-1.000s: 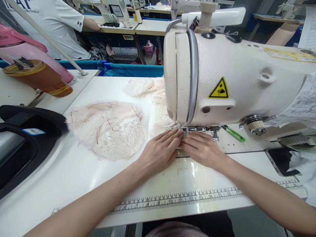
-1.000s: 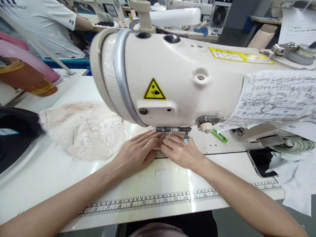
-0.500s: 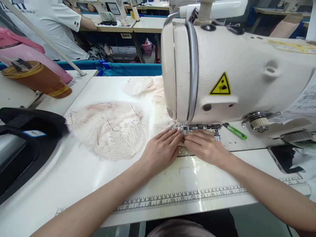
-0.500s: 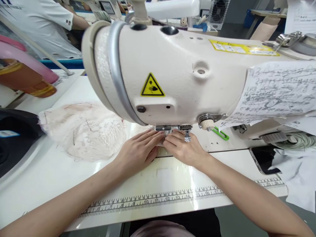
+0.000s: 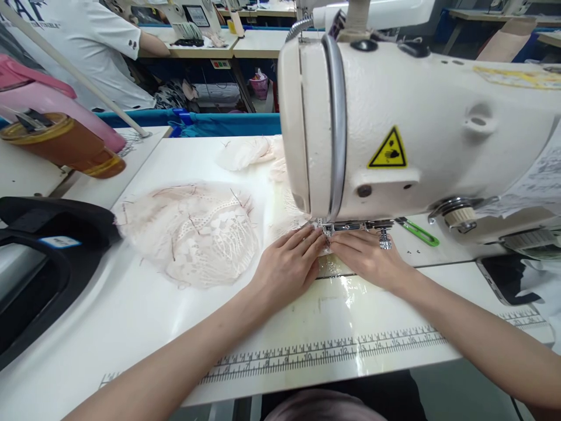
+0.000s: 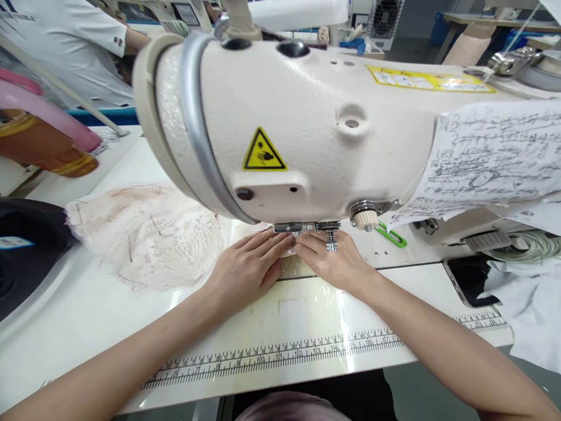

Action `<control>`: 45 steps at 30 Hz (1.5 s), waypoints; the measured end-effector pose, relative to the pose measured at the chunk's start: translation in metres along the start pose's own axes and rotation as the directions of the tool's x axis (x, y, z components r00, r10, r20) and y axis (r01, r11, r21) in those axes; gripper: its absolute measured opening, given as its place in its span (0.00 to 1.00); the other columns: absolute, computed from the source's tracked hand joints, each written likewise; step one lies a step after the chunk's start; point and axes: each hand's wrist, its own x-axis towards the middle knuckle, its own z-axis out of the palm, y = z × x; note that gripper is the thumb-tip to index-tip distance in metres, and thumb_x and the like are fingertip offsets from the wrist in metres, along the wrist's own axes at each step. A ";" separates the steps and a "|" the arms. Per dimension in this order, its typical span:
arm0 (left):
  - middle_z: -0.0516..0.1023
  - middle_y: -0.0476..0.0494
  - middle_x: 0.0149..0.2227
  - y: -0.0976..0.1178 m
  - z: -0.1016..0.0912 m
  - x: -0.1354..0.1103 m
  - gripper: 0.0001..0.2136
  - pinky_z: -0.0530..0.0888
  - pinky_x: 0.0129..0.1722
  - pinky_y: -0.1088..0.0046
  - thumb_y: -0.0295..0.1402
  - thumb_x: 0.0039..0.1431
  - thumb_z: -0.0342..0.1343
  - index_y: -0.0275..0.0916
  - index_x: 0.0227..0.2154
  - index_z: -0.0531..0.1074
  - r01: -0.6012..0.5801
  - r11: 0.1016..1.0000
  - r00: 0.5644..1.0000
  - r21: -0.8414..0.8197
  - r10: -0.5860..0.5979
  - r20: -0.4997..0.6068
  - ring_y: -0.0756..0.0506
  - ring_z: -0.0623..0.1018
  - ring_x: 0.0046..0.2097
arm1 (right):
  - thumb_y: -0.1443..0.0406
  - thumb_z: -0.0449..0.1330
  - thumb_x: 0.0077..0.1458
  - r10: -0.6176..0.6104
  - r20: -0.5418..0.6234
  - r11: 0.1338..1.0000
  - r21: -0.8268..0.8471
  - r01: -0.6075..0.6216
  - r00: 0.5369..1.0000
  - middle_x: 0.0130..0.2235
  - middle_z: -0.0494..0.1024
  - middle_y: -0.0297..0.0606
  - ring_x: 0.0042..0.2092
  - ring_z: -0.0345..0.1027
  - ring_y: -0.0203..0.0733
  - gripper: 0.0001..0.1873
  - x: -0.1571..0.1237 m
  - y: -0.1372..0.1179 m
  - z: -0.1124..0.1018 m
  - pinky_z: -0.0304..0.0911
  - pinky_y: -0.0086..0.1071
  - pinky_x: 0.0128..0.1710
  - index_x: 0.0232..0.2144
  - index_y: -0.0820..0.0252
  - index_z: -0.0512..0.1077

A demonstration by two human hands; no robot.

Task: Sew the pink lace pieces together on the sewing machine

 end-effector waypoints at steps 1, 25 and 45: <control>0.74 0.39 0.53 0.000 0.000 0.000 0.16 0.75 0.52 0.58 0.29 0.63 0.47 0.31 0.51 0.71 -0.001 1.000 1.000 0.003 0.001 0.004 0.39 0.73 0.55 | 0.76 0.50 0.59 -0.009 -0.015 0.999 -0.035 0.008 1.000 0.40 0.79 0.34 0.40 0.70 0.34 0.15 0.000 0.000 -0.001 0.61 0.30 0.35 0.35 0.58 0.74; 0.76 0.39 0.51 0.001 -0.003 0.001 0.12 0.72 0.56 0.65 0.26 0.66 0.45 0.31 0.45 0.71 -0.073 0.996 0.997 -0.050 0.075 0.033 0.45 0.75 0.53 | 0.76 0.51 0.59 -0.035 0.037 0.997 -0.065 0.037 0.999 0.44 0.79 0.37 0.42 0.71 0.36 0.15 0.000 0.006 0.001 0.64 0.32 0.38 0.41 0.59 0.74; 0.73 0.35 0.53 -0.004 -0.001 0.001 0.12 0.70 0.58 0.62 0.23 0.67 0.42 0.30 0.45 0.70 -0.036 0.999 0.999 0.011 0.036 -0.030 0.43 0.71 0.57 | 0.74 0.52 0.59 -0.042 -0.075 0.999 0.015 0.043 0.996 0.35 0.77 0.32 0.40 0.69 0.35 0.11 0.003 -0.010 0.009 0.64 0.31 0.43 0.36 0.58 0.73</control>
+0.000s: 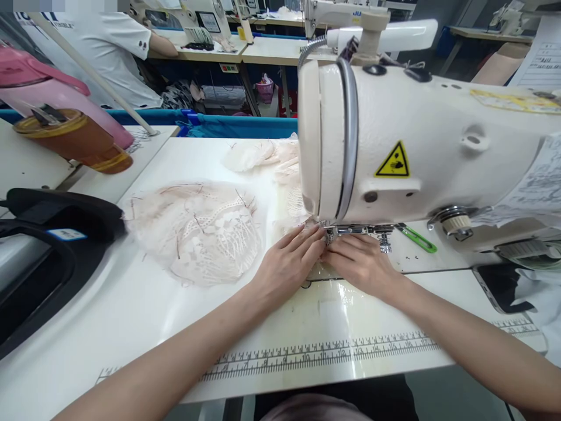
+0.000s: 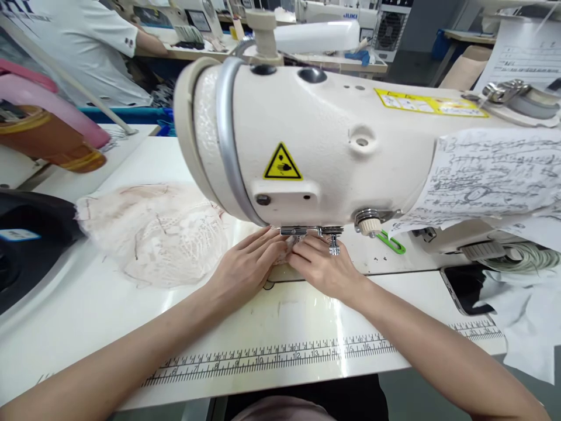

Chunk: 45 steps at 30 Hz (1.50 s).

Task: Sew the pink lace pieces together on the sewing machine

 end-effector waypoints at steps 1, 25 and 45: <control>0.72 0.36 0.54 -0.001 0.000 -0.001 0.13 0.70 0.59 0.62 0.23 0.67 0.42 0.30 0.47 0.70 -0.016 1.000 1.000 -0.005 0.016 0.013 0.43 0.71 0.58 | 0.75 0.52 0.59 -0.006 -0.002 1.000 -0.003 0.006 1.000 0.35 0.77 0.31 0.40 0.69 0.35 0.11 0.000 0.000 0.000 0.64 0.32 0.43 0.35 0.58 0.73; 0.74 0.37 0.53 -0.004 0.004 -0.007 0.16 0.71 0.56 0.60 0.24 0.65 0.42 0.29 0.49 0.71 -0.008 0.998 0.998 0.056 0.004 0.063 0.42 0.74 0.55 | 0.77 0.51 0.58 0.033 0.042 0.999 0.028 -0.034 0.999 0.39 0.79 0.32 0.44 0.70 0.35 0.15 -0.001 0.000 0.000 0.64 0.32 0.43 0.39 0.58 0.73; 0.72 0.36 0.54 0.007 0.000 -0.005 0.17 0.67 0.58 0.56 0.30 0.66 0.45 0.33 0.54 0.68 0.047 0.998 0.989 0.037 -0.052 0.139 0.38 0.71 0.57 | 0.73 0.53 0.60 0.126 0.062 0.989 0.066 -0.130 0.990 0.46 0.78 0.37 0.43 0.74 0.35 0.13 -0.011 0.018 0.000 0.71 0.31 0.44 0.44 0.59 0.73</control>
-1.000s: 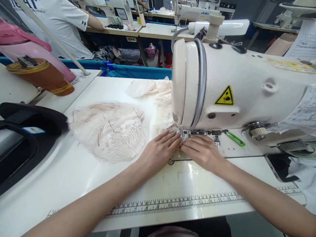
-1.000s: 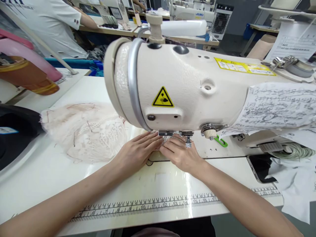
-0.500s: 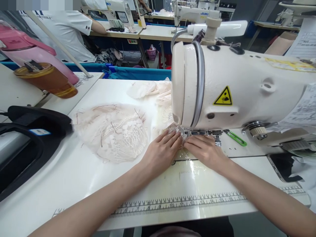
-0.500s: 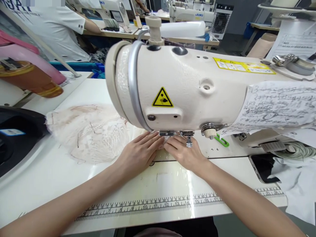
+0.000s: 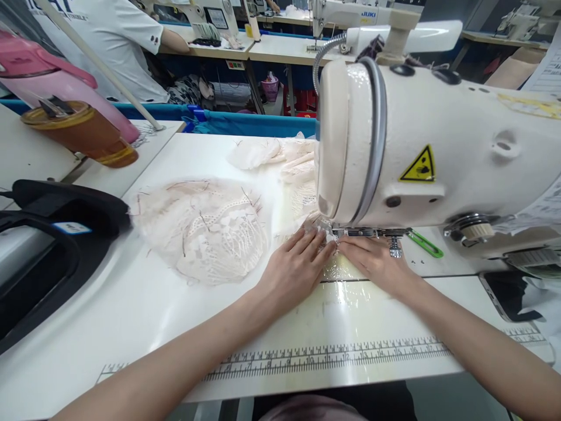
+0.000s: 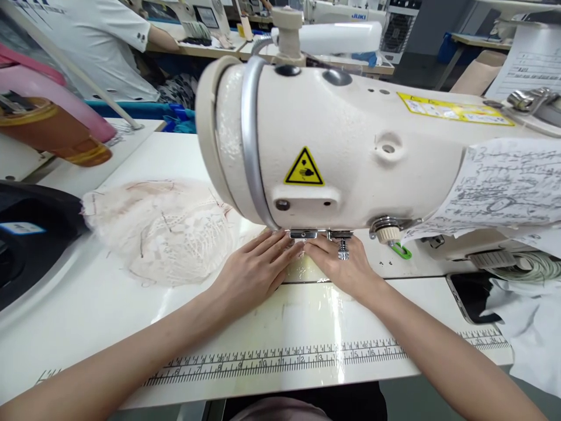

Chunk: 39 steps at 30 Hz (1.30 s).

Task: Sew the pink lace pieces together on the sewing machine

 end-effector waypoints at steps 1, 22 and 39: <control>0.73 0.36 0.54 0.000 0.000 0.000 0.17 0.67 0.58 0.56 0.30 0.66 0.45 0.33 0.54 0.68 0.011 1.000 1.000 -0.008 -0.010 0.002 0.38 0.71 0.57 | 0.72 0.53 0.60 0.013 0.008 1.000 0.007 -0.013 1.000 0.47 0.78 0.37 0.43 0.74 0.35 0.13 0.000 0.000 0.000 0.71 0.32 0.44 0.44 0.58 0.73; 0.71 0.33 0.55 0.000 0.007 -0.001 0.16 0.70 0.56 0.63 0.23 0.65 0.43 0.25 0.52 0.68 -0.079 0.996 0.995 0.039 0.082 -0.060 0.40 0.71 0.57 | 0.68 0.53 0.62 0.098 0.020 0.995 0.026 -0.099 0.995 0.44 0.79 0.37 0.41 0.73 0.37 0.14 0.004 0.001 0.002 0.69 0.33 0.42 0.46 0.54 0.74; 0.75 0.34 0.51 -0.004 0.007 0.002 0.17 0.71 0.57 0.57 0.32 0.66 0.46 0.28 0.51 0.70 0.032 0.999 0.996 -0.044 -0.036 -0.086 0.38 0.73 0.56 | 0.56 0.47 0.66 0.128 0.047 0.989 -0.086 -0.124 0.991 0.49 0.75 0.43 0.44 0.71 0.42 0.19 0.004 -0.021 -0.003 0.60 0.41 0.46 0.48 0.56 0.73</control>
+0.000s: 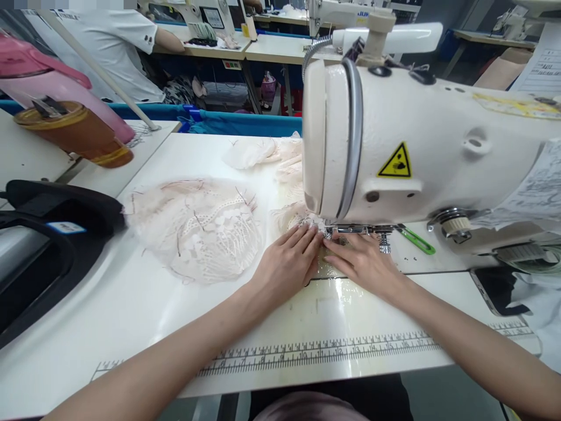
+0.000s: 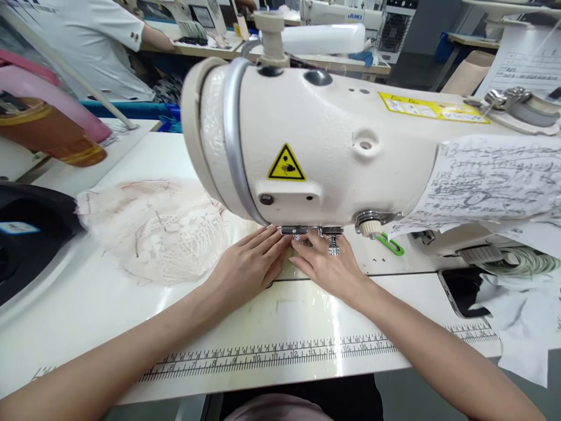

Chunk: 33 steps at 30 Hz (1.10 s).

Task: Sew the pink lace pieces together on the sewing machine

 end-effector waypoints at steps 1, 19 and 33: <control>0.75 0.33 0.51 0.000 0.000 0.000 0.17 0.71 0.57 0.57 0.32 0.66 0.46 0.28 0.51 0.70 0.001 1.000 1.000 0.010 -0.001 -0.001 0.38 0.73 0.55 | 0.56 0.47 0.66 -0.001 -0.002 1.000 -0.005 0.001 1.000 0.49 0.75 0.44 0.44 0.71 0.42 0.19 0.000 0.000 0.000 0.61 0.40 0.46 0.48 0.56 0.73; 0.72 0.36 0.55 0.000 -0.002 0.002 0.18 0.69 0.58 0.56 0.32 0.66 0.45 0.31 0.54 0.68 0.025 0.999 0.998 0.047 -0.028 0.061 0.38 0.71 0.57 | 0.56 0.50 0.64 0.046 -0.096 0.996 -0.071 -0.053 0.994 0.40 0.79 0.37 0.37 0.71 0.41 0.16 -0.002 0.008 0.008 0.61 0.37 0.41 0.46 0.53 0.73; 0.66 0.39 0.60 0.012 -0.019 0.000 0.18 0.66 0.59 0.57 0.34 0.68 0.44 0.34 0.57 0.64 0.046 0.970 0.994 0.239 -0.068 0.085 0.38 0.66 0.61 | 0.57 0.53 0.63 0.071 -0.154 0.997 0.009 -0.070 0.985 0.30 0.79 0.30 0.31 0.71 0.40 0.11 -0.006 0.021 0.006 0.55 0.37 0.44 0.36 0.55 0.72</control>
